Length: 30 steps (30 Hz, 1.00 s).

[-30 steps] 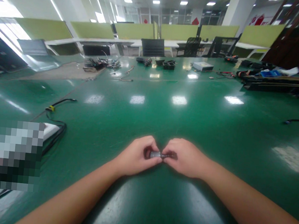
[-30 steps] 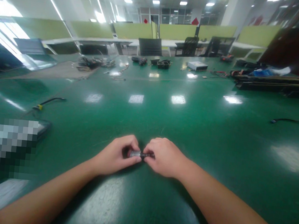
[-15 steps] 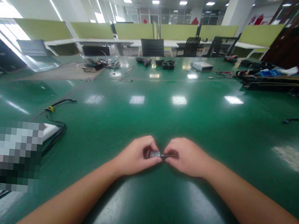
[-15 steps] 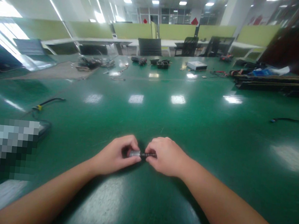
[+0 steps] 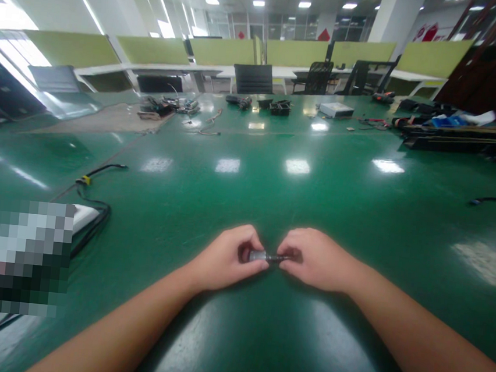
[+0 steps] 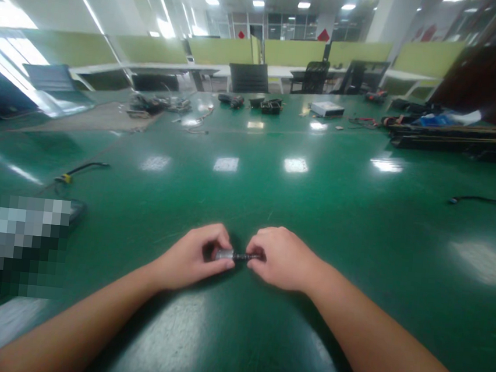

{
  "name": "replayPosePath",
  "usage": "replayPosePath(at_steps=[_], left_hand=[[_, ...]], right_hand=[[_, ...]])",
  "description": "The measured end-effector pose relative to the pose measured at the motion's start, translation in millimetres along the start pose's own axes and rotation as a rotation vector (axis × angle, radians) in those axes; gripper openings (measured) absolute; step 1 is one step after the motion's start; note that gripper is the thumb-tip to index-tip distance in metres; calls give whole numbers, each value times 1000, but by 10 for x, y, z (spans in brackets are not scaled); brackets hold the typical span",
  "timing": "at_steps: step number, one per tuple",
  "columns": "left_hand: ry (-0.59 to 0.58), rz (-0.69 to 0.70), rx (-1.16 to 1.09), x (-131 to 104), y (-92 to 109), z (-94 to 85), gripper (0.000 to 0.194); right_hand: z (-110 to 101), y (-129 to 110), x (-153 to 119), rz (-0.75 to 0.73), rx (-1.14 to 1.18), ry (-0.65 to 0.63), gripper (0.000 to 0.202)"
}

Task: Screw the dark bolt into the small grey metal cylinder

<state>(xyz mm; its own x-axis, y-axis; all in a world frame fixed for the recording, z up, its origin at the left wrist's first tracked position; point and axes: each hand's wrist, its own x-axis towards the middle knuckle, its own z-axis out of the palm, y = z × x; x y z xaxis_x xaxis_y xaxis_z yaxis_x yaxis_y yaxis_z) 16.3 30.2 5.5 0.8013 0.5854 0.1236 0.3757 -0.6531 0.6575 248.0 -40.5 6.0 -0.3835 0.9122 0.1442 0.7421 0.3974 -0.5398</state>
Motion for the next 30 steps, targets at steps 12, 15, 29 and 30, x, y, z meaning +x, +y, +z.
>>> replayPosePath(at_steps=[12, 15, 29, 30], left_hand=[[-1, 13, -6, 5, -22, -2, 20], [0, 14, -2, 1, -30, 1, 21], [-13, 5, -8, 0, -19, -4, 23], [-14, 7, -8, -1, -21, -4, 23]], right_hand=[[-80, 12, -33, 37, -6, -32, 6], [-86, 22, -40, 31, -2, -38, 6], [-163, 38, -81, 71, -5, -62, 9], [-171, 45, -85, 76, -7, -66, 9]])
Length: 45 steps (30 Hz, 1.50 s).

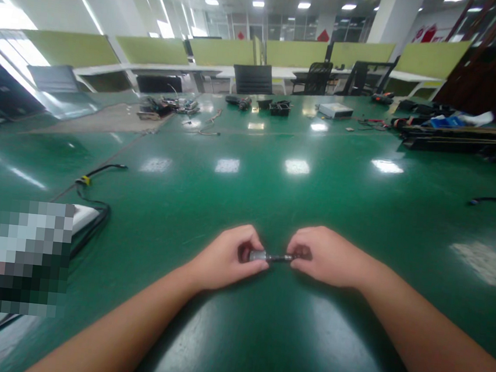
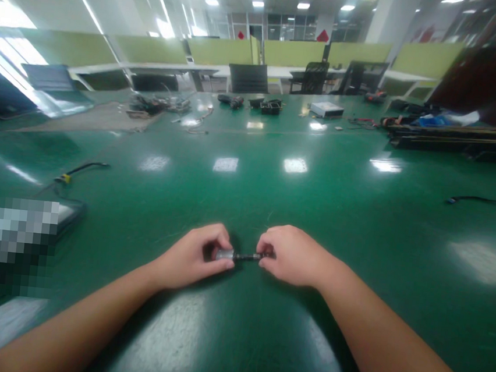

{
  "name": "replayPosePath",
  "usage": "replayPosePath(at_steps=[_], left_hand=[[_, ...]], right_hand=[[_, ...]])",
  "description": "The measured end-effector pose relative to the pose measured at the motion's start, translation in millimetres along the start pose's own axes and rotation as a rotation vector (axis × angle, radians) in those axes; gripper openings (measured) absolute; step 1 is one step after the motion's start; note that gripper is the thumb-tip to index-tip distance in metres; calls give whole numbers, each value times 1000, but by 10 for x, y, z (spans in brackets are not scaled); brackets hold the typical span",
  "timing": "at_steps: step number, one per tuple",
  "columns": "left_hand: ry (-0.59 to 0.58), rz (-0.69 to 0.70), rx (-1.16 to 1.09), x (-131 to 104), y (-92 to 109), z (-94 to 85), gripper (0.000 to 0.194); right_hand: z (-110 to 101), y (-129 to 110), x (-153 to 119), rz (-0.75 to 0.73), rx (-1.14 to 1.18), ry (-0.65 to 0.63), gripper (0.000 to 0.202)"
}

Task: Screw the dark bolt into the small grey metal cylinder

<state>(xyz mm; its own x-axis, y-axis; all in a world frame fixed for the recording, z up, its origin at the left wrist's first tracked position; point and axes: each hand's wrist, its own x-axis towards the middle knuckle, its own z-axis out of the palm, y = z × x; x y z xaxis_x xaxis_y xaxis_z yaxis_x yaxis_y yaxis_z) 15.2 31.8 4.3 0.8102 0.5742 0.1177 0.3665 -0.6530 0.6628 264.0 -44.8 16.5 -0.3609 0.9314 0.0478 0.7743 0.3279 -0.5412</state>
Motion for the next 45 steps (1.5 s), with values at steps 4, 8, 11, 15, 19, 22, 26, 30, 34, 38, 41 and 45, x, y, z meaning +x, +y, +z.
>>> replayPosePath(at_steps=[4, 8, 11, 15, 19, 22, 26, 30, 34, 38, 41, 45], left_hand=[[-3, 3, -1, -1, -5, 0, 25], [-5, -8, 4, 3, 2, 1, 25], [-7, -14, 0, 3, 7, -2, 24], [-7, -16, -9, 3, 4, -4, 25], [2, -6, -10, 3, -7, -1, 24], [15, 23, 2, 3, -19, 4, 24], [54, 32, 27, 5, -38, 12, 27], [53, 25, 16, 4, -34, 14, 25], [48, -1, 20, -5, -23, 12, 22], [34, -21, 17, -8, -36, 19, 23], [41, -9, 18, -8, -47, 24, 24], [49, 13, 16, -10, -47, 21, 24]], right_hand=[[-47, 47, -12, 34, 2, -28, 10], [-124, 101, -14, 86, 14, -63, 9], [-162, 127, -16, 100, 44, -85, 10], [-136, 117, -24, 98, 57, -79, 11], [26, 19, 36, 69, 116, -33, 10], [209, -86, 148, -36, 95, 53, 10], [356, -164, 255, -72, 50, 137, 8], [333, -151, 218, -66, 78, 135, 10], [306, -121, 163, -82, 65, 138, 13], [334, -97, 164, -94, 67, 133, 11], [351, -90, 172, -115, 64, 139, 11], [345, -97, 175, -120, 67, 135, 10]])
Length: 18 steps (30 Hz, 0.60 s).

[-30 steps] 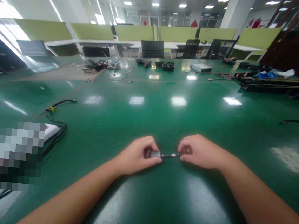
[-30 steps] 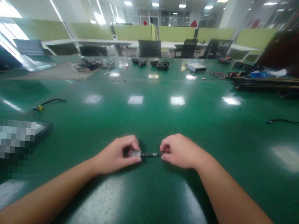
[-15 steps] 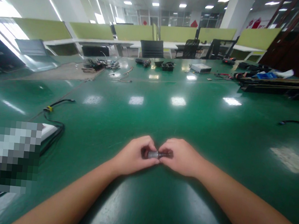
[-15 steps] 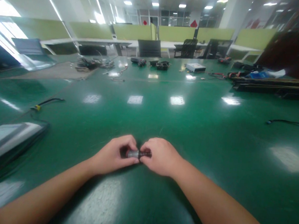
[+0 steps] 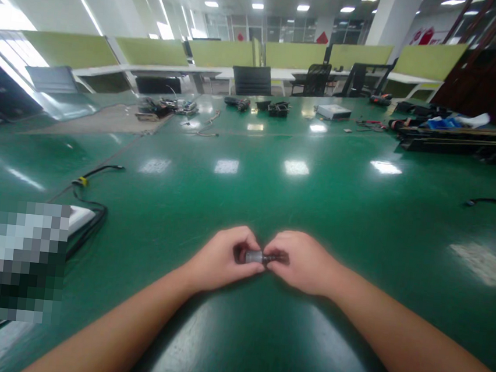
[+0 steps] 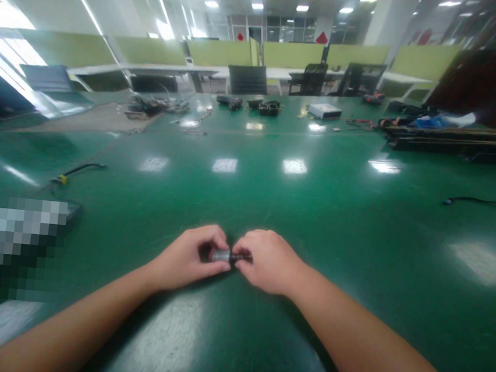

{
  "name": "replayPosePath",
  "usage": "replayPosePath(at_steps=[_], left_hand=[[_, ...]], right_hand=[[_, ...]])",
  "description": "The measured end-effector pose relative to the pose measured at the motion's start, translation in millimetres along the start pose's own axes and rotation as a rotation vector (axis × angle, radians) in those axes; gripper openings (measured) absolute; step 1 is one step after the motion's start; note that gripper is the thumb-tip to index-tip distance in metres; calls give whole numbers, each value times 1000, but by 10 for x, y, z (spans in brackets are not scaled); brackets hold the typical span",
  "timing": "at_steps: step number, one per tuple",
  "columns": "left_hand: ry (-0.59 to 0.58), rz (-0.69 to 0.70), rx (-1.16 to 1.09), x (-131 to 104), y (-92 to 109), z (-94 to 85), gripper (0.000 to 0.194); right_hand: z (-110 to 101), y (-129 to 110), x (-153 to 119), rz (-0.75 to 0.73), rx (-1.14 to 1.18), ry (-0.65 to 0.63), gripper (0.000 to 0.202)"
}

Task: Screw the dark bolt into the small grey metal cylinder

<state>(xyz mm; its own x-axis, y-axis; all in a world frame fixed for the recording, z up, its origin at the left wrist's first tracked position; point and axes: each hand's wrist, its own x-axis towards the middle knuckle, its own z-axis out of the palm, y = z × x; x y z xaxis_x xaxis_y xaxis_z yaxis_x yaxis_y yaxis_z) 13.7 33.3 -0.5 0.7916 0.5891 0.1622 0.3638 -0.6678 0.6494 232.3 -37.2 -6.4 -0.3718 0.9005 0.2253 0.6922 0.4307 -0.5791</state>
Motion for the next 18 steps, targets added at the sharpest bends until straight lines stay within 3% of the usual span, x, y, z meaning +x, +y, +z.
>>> replayPosePath(at_steps=[18], left_hand=[[-3, 9, 26, 3, 13, -14, 22]], right_hand=[[-18, -51, 18, 36, 23, 6, 8]])
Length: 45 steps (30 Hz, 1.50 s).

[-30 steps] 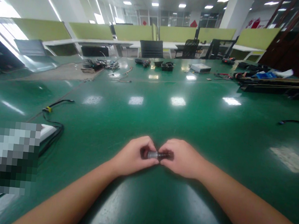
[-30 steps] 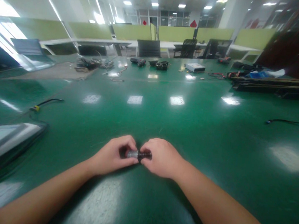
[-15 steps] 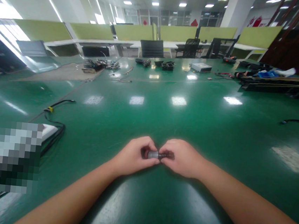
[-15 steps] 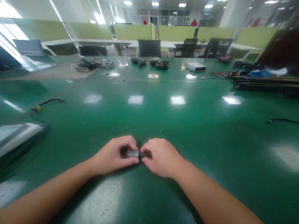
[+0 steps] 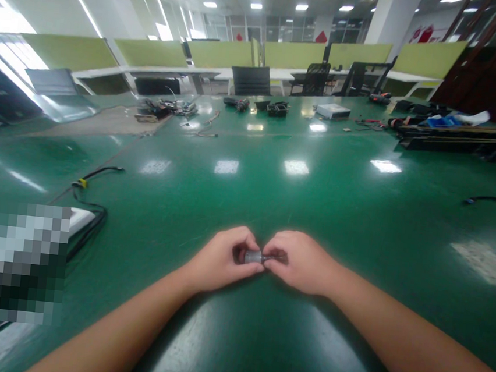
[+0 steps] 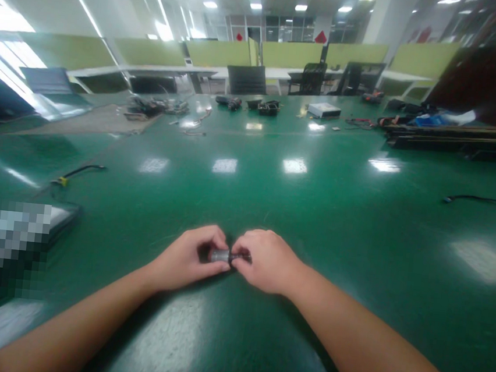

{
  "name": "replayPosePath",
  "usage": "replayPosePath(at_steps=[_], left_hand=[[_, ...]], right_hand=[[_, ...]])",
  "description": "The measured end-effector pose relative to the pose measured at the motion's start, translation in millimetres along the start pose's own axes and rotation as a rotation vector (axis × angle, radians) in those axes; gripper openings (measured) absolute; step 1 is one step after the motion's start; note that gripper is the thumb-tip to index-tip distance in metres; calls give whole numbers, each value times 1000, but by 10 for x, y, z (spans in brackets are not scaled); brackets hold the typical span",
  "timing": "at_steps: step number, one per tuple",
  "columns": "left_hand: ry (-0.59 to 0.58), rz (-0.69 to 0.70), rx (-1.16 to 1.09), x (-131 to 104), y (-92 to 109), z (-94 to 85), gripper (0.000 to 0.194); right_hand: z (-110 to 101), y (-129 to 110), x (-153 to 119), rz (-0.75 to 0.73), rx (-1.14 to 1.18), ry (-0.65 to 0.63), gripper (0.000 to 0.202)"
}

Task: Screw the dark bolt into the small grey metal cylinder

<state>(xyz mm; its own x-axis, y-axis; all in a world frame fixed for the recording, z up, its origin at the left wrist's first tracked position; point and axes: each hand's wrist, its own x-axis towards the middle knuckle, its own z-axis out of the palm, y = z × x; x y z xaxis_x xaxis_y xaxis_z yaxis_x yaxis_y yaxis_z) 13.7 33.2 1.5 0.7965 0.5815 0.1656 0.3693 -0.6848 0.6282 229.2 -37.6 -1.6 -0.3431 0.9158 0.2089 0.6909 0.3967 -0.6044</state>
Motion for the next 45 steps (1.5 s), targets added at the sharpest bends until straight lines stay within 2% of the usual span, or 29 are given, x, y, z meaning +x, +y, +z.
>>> replayPosePath(at_steps=[10, 45], left_hand=[[-9, 1, -2, 10, 7, -4, 23], [-26, -10, -14, 0, 2, -5, 21]], right_hand=[[12, -5, 14, 15, -34, -14, 9], [-137, 79, -56, 14, -62, -66, 6]])
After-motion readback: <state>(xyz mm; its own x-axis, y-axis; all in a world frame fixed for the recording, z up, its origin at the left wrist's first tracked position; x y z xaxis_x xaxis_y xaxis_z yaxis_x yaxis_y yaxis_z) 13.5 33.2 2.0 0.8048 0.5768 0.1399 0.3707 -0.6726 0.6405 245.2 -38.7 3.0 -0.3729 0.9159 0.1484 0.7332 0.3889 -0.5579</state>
